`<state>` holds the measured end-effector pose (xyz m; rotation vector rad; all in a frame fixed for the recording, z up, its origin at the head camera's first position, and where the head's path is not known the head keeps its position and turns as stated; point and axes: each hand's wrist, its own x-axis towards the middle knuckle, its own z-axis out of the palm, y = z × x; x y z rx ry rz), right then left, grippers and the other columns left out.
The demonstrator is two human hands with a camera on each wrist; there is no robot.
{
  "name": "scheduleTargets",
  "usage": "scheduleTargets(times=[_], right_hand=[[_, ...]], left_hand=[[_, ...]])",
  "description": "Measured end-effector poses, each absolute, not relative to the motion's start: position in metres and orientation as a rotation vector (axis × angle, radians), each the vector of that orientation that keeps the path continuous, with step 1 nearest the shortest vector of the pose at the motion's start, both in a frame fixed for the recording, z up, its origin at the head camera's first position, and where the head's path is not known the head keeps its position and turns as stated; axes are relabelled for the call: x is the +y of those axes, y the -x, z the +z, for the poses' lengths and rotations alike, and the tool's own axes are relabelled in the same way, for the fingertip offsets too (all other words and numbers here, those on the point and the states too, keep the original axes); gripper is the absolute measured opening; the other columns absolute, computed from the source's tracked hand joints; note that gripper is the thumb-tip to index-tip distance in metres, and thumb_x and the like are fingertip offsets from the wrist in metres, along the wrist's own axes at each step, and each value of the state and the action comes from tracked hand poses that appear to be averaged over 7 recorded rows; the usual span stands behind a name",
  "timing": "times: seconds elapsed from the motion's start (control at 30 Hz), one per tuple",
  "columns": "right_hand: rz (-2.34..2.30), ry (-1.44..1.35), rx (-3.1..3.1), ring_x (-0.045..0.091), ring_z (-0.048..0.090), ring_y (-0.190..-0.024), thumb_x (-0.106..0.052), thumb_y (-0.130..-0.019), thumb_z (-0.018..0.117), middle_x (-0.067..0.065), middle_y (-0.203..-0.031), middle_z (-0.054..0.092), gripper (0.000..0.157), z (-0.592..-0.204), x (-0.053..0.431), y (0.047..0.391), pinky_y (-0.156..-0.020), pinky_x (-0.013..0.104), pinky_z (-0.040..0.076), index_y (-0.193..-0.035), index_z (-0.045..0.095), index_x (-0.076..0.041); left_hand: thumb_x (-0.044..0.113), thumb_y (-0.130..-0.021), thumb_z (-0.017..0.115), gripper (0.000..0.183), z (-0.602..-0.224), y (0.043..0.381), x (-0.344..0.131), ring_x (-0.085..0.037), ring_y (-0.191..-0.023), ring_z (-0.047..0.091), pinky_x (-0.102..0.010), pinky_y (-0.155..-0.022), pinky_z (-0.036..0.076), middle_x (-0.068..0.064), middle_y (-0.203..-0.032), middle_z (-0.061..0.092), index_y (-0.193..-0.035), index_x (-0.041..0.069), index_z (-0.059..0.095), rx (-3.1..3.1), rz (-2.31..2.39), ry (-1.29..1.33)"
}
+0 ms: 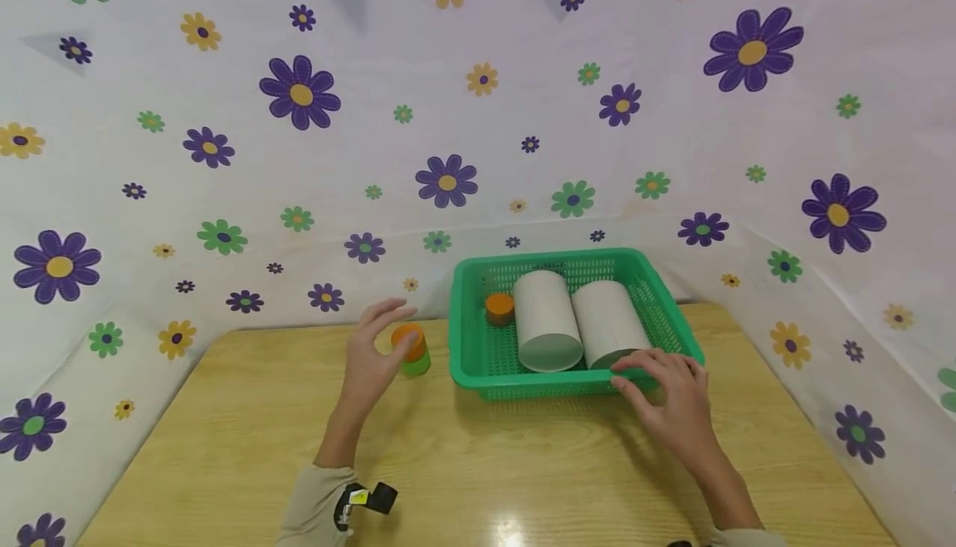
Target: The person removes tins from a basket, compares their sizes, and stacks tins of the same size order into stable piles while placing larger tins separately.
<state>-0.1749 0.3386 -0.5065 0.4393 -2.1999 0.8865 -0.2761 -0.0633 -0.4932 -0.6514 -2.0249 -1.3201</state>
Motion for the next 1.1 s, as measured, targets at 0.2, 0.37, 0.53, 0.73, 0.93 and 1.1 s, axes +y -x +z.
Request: scheduleTargets(times=[0.2,0.37,0.53,0.73,0.93,1.1], right_hand=[[0.894,-0.446,-2.202,0.001,0.049,-0.107,-0.001,-0.08,0.084,-0.001,-0.103,0.071,0.03,-0.504,0.338,0.175,-0.096,0.062,0.023,-0.099,0.075,-0.022],[0.895,-0.445,-2.205,0.001,0.048,-0.107,0.0,-0.08,0.083,-0.001,-0.102,0.07,0.029,-0.503,0.338,0.175,-0.096,0.062,0.023,-0.098,0.075,-0.022],[0.891,-0.438,-2.21,0.002,0.049,-0.108,-0.001,-0.081,0.083,-0.001,-0.103,0.07,0.029,-0.504,0.338,0.175,-0.096,0.062,0.023,-0.099,0.075,-0.022],[0.89,-0.436,-2.206,0.003,0.049,-0.109,-0.001,-0.082,0.083,0.0,-0.104,0.07,0.029,-0.506,0.339,0.176,-0.097,0.062,0.022,-0.099,0.075,-0.022],[0.89,-0.437,-2.21,0.005,0.049,-0.109,0.0,-0.081,0.083,0.0,-0.103,0.07,0.029,-0.505,0.337,0.176,-0.097,0.062,0.022,-0.099,0.075,-0.022],[0.875,-0.43,-2.217,0.007,0.049,-0.108,-0.001,-0.081,0.083,0.001,-0.103,0.07,0.028,-0.507,0.338,0.175,-0.097,0.062,0.022,-0.099,0.074,-0.022]], left_hand=[[0.001,-0.088,0.079,0.028,-0.482,0.271,-0.047,-0.03,-0.125,0.058,-0.047,-0.111,0.045,-0.012,-0.128,0.064,-0.116,0.005,0.076,-2.039,-1.3,0.726],[0.001,-0.089,0.078,0.028,-0.474,0.272,-0.032,-0.029,-0.122,0.059,-0.045,-0.108,0.048,-0.015,-0.126,0.064,-0.117,0.0,0.075,-2.059,-1.288,0.814],[0.006,-0.09,0.079,0.026,-0.466,0.276,-0.017,-0.024,-0.116,0.062,-0.042,-0.099,0.054,-0.01,-0.123,0.066,-0.115,0.005,0.075,-2.13,-1.234,0.855],[0.012,-0.093,0.077,0.024,-0.458,0.285,0.001,-0.024,-0.117,0.061,-0.037,-0.103,0.051,-0.007,-0.122,0.065,-0.117,0.006,0.074,-2.251,-1.142,0.908],[0.016,-0.095,0.076,0.03,-0.459,0.301,0.011,-0.027,-0.115,0.062,-0.036,-0.101,0.052,-0.009,-0.125,0.064,-0.123,0.005,0.072,-2.415,-1.006,0.97],[0.021,-0.097,0.074,0.035,-0.461,0.311,0.019,-0.027,-0.119,0.061,-0.037,-0.102,0.052,-0.008,-0.131,0.062,-0.129,0.007,0.069,-2.522,-0.837,1.011]])
